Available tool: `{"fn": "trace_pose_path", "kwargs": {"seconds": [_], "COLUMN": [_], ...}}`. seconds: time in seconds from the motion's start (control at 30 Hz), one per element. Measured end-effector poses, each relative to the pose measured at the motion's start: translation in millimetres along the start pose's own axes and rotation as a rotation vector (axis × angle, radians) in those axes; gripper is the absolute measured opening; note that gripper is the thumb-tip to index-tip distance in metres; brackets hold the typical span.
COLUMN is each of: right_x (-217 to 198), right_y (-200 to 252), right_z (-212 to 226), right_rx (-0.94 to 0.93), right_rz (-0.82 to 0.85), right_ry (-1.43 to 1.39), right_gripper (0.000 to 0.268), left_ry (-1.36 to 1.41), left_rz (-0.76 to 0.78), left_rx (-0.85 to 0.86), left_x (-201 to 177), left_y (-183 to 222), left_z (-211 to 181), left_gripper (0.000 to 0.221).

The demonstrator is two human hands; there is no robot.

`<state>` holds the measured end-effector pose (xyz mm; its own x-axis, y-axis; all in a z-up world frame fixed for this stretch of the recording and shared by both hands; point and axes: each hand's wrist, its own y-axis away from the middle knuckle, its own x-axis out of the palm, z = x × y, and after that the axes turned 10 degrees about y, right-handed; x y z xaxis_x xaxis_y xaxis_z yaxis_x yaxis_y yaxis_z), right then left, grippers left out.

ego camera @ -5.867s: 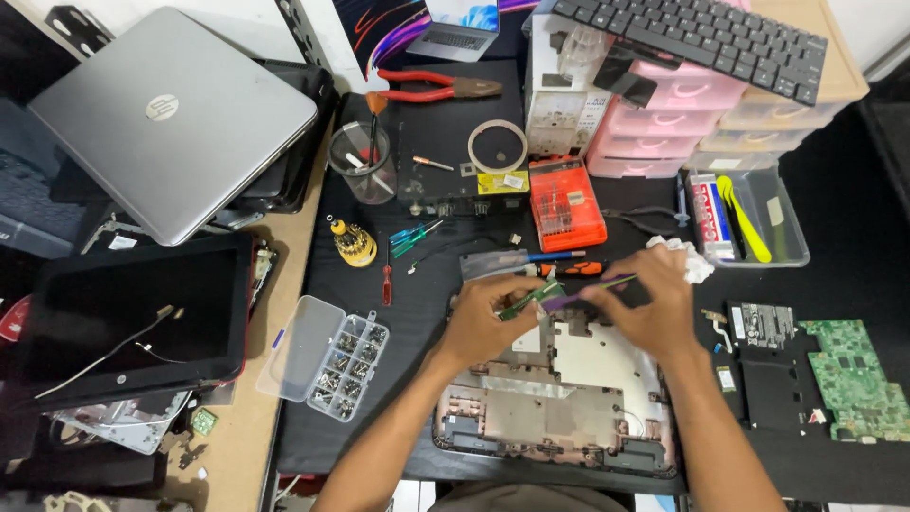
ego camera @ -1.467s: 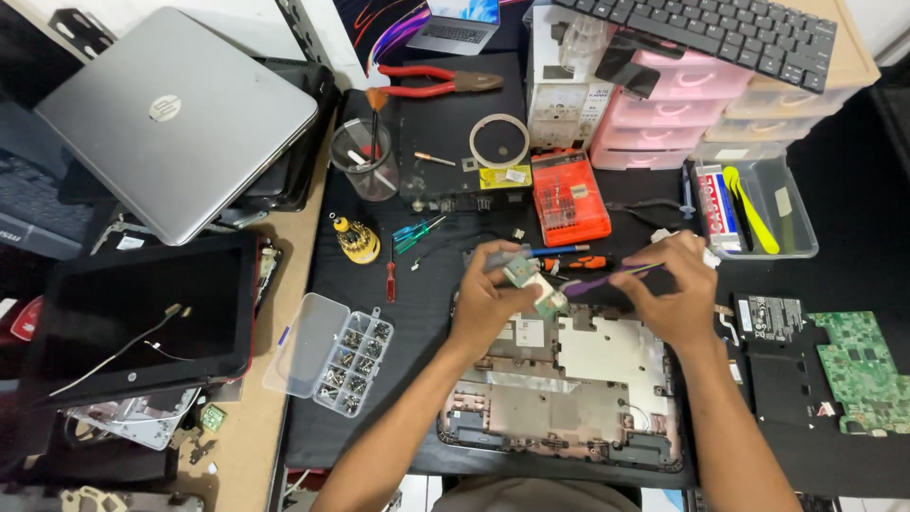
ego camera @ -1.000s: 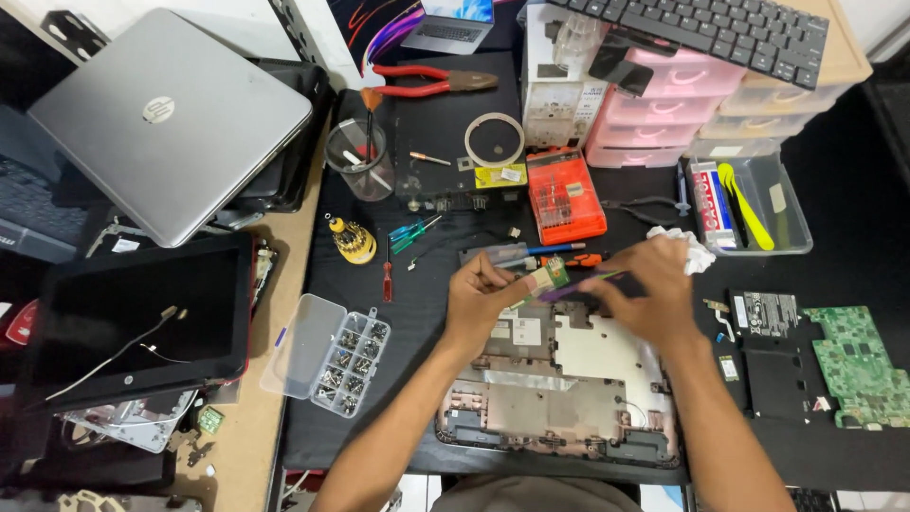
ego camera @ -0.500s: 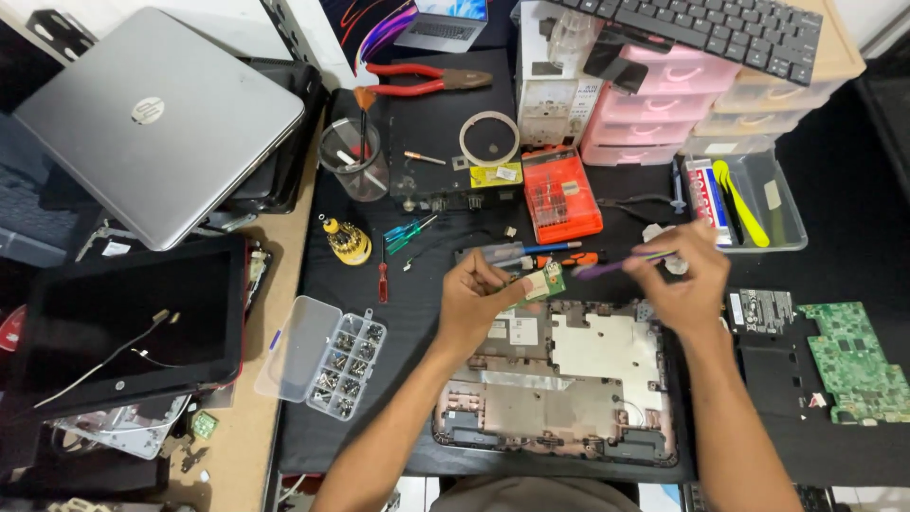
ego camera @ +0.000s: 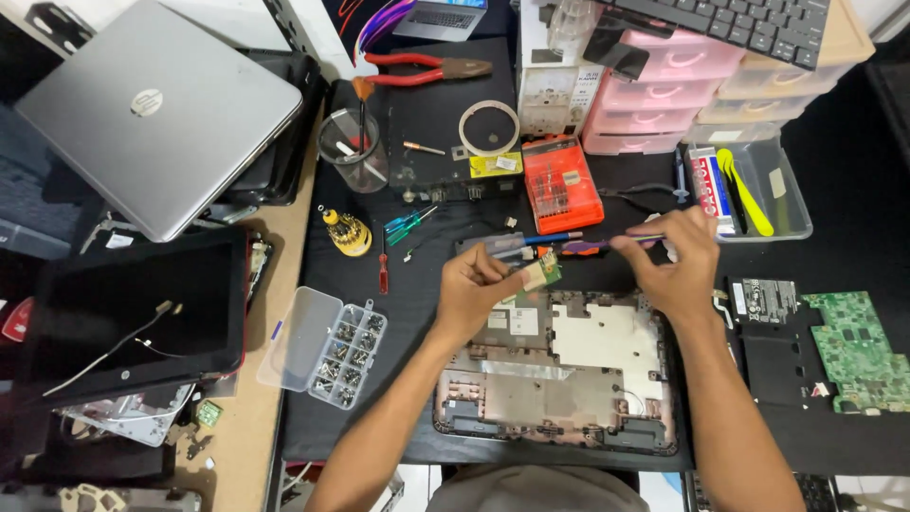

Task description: Reinstalling internal components like the motherboard and connecting ribbon cables inside a laptop chassis.

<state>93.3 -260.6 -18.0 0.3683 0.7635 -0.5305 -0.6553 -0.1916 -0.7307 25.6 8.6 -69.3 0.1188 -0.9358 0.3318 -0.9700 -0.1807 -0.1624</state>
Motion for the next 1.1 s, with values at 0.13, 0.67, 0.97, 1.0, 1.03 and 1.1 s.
{"fn": "trace_pose_path", "kwargs": {"seconds": [0.13,0.67,0.97,1.0,1.03,1.1], "right_x": [14.8,20.4,25.4,27.0,23.3,15.7], "right_y": [-1.0,10.5,18.1,18.0,13.4,4.6], "right_z": [19.7,35.4,26.5,25.7,34.9,52.9], "right_rx": [0.019,-0.067,-0.099,-0.089,-0.092,-0.004], "right_rz": [-0.023,0.282,0.304,0.286,0.288,0.302], "right_ry": [-0.095,0.108,0.178,0.154,0.154,-0.034], "right_gripper": [0.021,0.008,0.017,0.02,0.02,0.014], "left_ry": [-0.007,-0.082,-0.208,-0.225,-0.224,-0.178], "left_rz": [0.012,0.235,0.341,0.343,0.341,0.339], "left_rx": [0.015,-0.191,-0.255,-0.271,-0.269,-0.289], "left_x": [11.3,-12.1,-15.2,-15.3,-15.8,-16.3], "left_y": [1.1,-4.7,4.6,6.0,6.0,5.7], "left_z": [-21.7,-76.4,-124.8,-126.4,-126.3,-125.8], "left_gripper": [0.038,0.041,0.038,0.036,0.036,0.029]}}
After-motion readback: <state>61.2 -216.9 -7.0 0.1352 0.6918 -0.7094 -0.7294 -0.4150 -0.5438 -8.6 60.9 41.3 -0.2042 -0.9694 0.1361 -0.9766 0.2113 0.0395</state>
